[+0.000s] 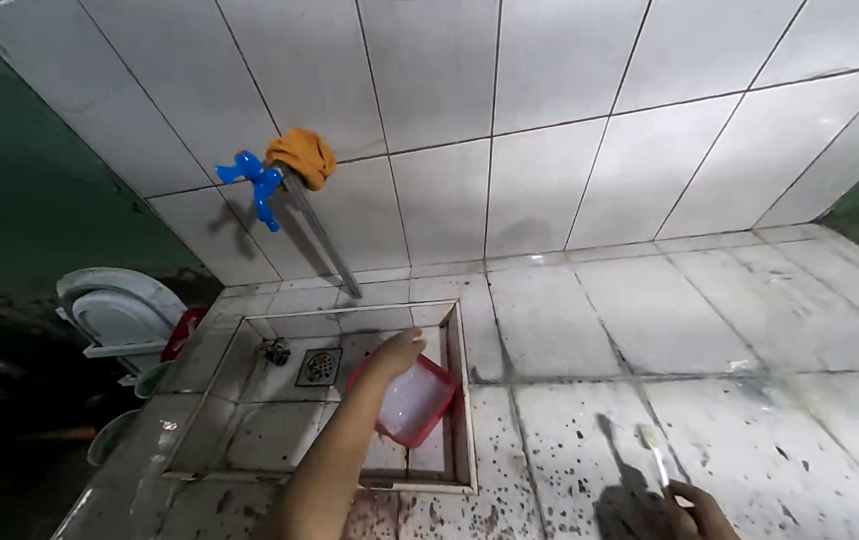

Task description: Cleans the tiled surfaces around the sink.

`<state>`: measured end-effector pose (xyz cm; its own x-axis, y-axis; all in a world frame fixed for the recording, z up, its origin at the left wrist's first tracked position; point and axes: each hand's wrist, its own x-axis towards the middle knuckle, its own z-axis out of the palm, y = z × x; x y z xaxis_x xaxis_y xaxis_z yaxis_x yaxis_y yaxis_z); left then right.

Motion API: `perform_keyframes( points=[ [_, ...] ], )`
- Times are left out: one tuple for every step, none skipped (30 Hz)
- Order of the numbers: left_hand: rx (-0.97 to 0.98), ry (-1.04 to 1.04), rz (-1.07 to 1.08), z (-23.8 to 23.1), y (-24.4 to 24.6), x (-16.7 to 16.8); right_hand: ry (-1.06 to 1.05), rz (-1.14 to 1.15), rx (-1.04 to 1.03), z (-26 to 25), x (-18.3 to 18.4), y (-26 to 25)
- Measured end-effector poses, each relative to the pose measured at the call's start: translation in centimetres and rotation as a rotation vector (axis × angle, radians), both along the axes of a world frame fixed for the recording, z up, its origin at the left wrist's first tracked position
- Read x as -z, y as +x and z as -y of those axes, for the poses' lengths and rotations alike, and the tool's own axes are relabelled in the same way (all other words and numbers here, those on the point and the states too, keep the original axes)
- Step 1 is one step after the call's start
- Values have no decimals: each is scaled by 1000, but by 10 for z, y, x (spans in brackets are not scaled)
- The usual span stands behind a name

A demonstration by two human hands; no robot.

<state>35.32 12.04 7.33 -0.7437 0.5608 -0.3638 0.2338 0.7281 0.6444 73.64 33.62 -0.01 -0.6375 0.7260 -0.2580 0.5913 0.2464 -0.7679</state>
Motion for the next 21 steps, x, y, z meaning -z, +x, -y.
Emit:
perform_keyframes(
  points=[
    [46, -29, -58, 26, 10, 17, 65, 52, -89, -3, -7, -10],
    [72, -49, -121, 51, 23, 33, 120, 109, -167, -6, -13, -24],
    [80, -50, -182, 75, 38, 49, 170, 185, -240, -7, -19, -39],
    [66, -41, -228, 97, 54, 63, 218, 286, -316, -7, -24, -57],
    [23, -22, -268, 115, 71, 75, 260, 396, -395, -5, -30, -77],
    [-34, 3, -304, 132, 85, 85, 295, 505, -468, -2, -36, -98],
    [-97, 9, -335, 146, 95, 93, 332, 591, -525, 0, -39, -120],
    [-153, -21, -346, 160, 102, 97, 356, 659, -564, 1, -41, -142],
    [-198, -66, -342, 173, 105, 101, 372, 697, -583, 0, -41, -164],
    [-227, -105, -332, 187, 106, 105, 384, 709, -592, -5, -38, -186],
    [-251, -114, -342, 198, 106, 109, 401, 698, -583, -11, -37, -209],
    [-270, -108, -366, 205, 107, 112, 417, 671, -569, -18, -37, -233],
    [-277, -111, -383, 208, 108, 113, 427, 637, -549, -24, -38, -257],
    [-265, -139, -401, 208, 108, 113, 438, 596, -524, -29, -39, -281],
    [-248, -192, -391, 205, 108, 111, 463, 564, -499, -34, -37, -307],
    [-235, -220, -402, 203, 108, 110, 489, 546, -481, -38, -34, -332],
    [-231, -225, -421, 202, 108, 112, 508, 531, -458, -40, -30, -357],
    [-230, -223, -426, 201, 107, 112, 521, 518, -430, -43, -25, -380],
    [-225, -229, -424, 201, 107, 113, 515, 504, -404, -44, -24, -398],
    [-221, -238, -414, 201, 106, 113, 507, 495, -378, -44, -23, -413],
    [-224, -238, -407, 201, 106, 114, 507, 493, -352, -44, -22, -423]
  ],
)
